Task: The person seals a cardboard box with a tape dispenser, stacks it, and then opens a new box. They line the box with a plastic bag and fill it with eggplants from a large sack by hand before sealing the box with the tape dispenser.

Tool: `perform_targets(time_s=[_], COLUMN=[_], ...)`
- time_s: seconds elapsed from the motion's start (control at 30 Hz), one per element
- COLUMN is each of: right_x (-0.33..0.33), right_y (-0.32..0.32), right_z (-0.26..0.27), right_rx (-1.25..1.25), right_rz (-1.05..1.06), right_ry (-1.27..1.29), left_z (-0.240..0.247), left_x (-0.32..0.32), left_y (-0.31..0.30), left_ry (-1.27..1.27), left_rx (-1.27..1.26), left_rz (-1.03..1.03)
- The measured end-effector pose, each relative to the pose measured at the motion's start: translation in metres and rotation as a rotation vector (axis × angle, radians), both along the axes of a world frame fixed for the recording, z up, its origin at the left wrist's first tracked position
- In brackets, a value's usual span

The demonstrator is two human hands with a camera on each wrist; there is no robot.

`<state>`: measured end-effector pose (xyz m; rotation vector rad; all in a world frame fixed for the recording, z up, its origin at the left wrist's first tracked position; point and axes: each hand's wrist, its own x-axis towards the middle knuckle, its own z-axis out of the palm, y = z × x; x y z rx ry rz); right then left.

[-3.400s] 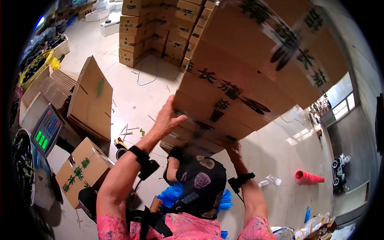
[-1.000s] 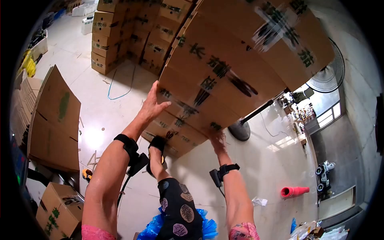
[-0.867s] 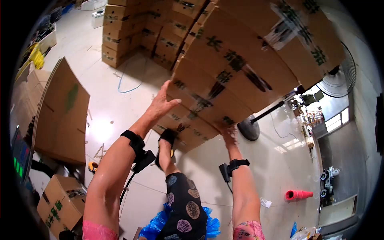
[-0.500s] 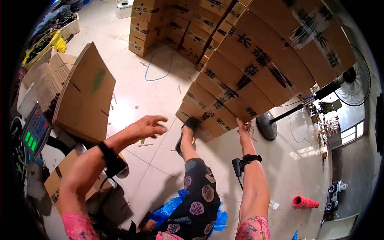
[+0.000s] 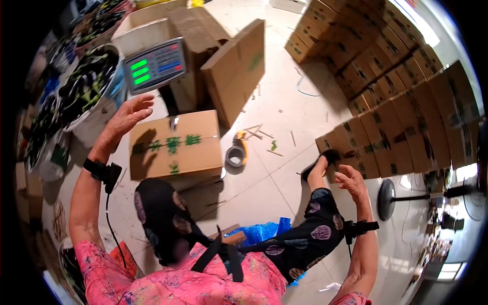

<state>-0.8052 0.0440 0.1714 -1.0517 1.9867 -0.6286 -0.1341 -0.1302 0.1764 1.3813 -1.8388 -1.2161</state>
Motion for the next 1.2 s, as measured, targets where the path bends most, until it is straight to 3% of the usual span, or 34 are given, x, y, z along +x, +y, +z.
perform_targets(time_s=[0.13,0.27,0.3,0.33,0.37,0.47,0.53,0.63,0.7,0.77,0.8,1.03,1.2], right_x=[0.096,0.184,0.201,0.215,0.229,0.269,0.298,0.351,0.394,0.425,0.429,0.429,0.420], right_y=[-0.045,-0.082,-0.090,-0.099,-0.106,-0.132,-0.151,-0.177,-0.182,-0.183,-0.184,-0.176,-0.176], right_z=[0.035,0.050,0.049,0.045,0.040,0.022,-0.003,-0.048,-0.063,-0.091,-0.095,-0.101,-0.097], right_rx=[-0.032,0.005,0.026,0.030,-0.032,-0.272,-0.465,-0.693,-0.769,-0.799,-0.797,-0.780,-0.735], right_rz=[0.538,0.813,0.866,0.899,0.905,0.951,0.964,0.940,0.923,0.932,0.941,0.975,1.007], right_ry=[0.182,0.251,0.271,0.278,0.285,0.288,0.393,0.481,0.539,0.581,0.609,0.644,0.627], left_z=[-0.060,-0.099,-0.119,-0.120,-0.124,-0.128,-0.094,-0.089,-0.092,-0.103,-0.103,-0.105,-0.099], left_x=[0.080,0.088,0.087,0.082,0.075,0.064,0.024,-0.019,-0.034,-0.052,-0.055,-0.053,-0.009], left_y=[0.034,0.078,0.083,0.085,0.085,0.066,0.055,0.030,0.019,0.014,0.019,0.028,0.044], left_ry=[-0.154,0.007,0.089,-0.002,-0.093,-0.620,-0.642,-0.519,-0.661,-0.478,-0.702,-0.706,-0.802], left_rx=[-0.199,0.046,0.035,-0.049,-0.131,-0.637,-0.702,-0.543,-0.669,-0.553,-0.632,-0.658,-0.506], left_rz=[0.280,0.475,0.519,0.521,0.521,0.210,0.154,0.176,0.048,0.112,0.019,0.052,0.100])
